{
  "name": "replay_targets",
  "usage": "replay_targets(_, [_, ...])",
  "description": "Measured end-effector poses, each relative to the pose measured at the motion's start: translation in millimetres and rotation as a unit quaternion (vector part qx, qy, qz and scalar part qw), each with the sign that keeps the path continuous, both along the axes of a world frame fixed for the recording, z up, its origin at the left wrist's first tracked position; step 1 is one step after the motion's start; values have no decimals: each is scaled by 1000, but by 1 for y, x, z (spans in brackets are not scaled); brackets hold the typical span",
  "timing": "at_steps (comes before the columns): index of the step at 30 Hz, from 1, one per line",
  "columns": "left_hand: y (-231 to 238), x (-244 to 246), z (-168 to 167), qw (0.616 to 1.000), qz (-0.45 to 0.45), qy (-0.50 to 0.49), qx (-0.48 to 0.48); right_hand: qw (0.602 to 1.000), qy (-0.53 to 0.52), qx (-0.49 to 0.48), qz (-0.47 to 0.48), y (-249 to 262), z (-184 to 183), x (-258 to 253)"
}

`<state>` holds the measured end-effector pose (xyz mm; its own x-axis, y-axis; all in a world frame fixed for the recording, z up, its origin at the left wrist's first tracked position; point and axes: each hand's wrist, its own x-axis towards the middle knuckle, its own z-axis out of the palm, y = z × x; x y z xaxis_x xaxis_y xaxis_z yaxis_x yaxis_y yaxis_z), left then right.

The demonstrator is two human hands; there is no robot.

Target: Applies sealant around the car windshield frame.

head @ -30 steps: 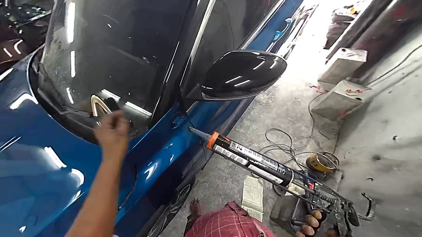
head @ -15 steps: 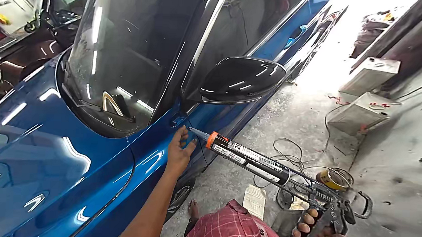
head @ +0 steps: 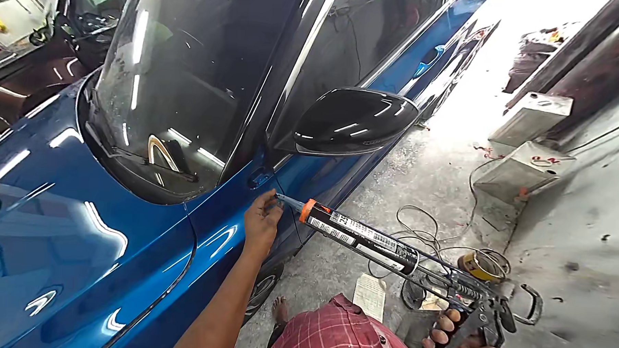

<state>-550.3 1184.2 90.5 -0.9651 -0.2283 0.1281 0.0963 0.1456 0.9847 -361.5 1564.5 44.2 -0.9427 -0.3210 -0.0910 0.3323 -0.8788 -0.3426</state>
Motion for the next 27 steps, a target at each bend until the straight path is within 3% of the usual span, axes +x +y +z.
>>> replay_targets(13, [2, -4, -14, 996, 54, 61, 41, 1000, -10, -13, -7, 1, -1, 11])
replay_targets(27, [3, 1, -34, 988, 55, 4, 143, 999, -13, 29, 17, 21, 2, 11])
